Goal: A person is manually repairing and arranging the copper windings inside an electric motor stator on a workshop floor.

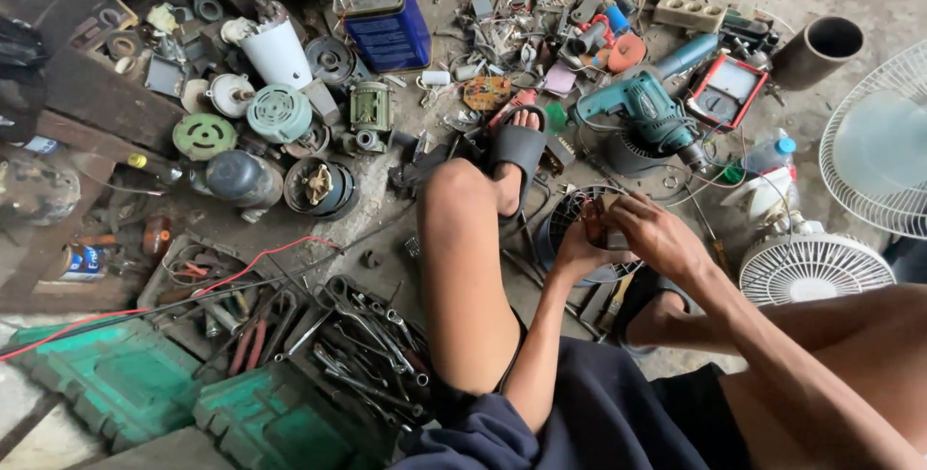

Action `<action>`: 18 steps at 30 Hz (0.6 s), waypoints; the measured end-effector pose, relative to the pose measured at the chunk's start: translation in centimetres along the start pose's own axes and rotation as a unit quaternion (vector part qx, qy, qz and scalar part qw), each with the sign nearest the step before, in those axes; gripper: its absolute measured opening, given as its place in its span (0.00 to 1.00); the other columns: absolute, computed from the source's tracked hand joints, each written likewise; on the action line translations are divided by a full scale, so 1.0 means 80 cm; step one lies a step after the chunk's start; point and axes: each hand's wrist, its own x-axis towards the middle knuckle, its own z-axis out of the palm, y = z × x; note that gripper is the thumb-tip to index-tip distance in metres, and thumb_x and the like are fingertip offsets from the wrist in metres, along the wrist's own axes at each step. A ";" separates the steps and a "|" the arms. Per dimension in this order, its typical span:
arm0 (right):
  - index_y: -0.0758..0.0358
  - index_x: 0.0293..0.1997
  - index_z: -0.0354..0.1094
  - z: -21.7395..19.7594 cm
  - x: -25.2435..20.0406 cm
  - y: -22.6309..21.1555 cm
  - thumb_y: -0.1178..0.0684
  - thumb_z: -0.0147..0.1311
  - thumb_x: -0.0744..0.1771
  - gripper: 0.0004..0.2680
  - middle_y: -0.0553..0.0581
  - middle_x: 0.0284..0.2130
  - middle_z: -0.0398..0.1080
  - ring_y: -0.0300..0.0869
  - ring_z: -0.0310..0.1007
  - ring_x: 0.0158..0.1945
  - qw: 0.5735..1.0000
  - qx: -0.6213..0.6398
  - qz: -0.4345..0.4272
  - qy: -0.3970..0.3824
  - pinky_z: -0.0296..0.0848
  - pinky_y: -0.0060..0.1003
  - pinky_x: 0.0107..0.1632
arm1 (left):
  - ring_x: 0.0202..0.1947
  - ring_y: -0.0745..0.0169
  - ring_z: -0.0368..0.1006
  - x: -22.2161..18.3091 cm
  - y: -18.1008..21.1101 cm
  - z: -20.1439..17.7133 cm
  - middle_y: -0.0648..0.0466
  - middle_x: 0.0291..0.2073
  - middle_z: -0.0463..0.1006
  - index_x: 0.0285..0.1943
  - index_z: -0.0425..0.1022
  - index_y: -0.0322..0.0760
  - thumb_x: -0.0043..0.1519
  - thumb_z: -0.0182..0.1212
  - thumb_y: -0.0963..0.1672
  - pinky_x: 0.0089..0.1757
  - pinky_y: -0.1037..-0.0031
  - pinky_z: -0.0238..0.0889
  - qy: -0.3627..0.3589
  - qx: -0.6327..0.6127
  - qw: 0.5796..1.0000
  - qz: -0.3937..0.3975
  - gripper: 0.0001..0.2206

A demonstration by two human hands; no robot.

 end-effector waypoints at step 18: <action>0.67 0.42 0.69 -0.024 0.027 -0.023 0.64 0.48 0.68 0.04 0.64 0.38 0.69 0.61 0.72 0.45 0.999 0.038 -0.019 0.011 0.77 0.46 0.43 | 0.38 0.32 0.78 0.006 -0.006 -0.010 0.34 0.28 0.79 0.33 0.77 0.23 0.36 0.85 0.49 0.41 0.53 0.69 0.003 0.124 0.992 0.003 0.27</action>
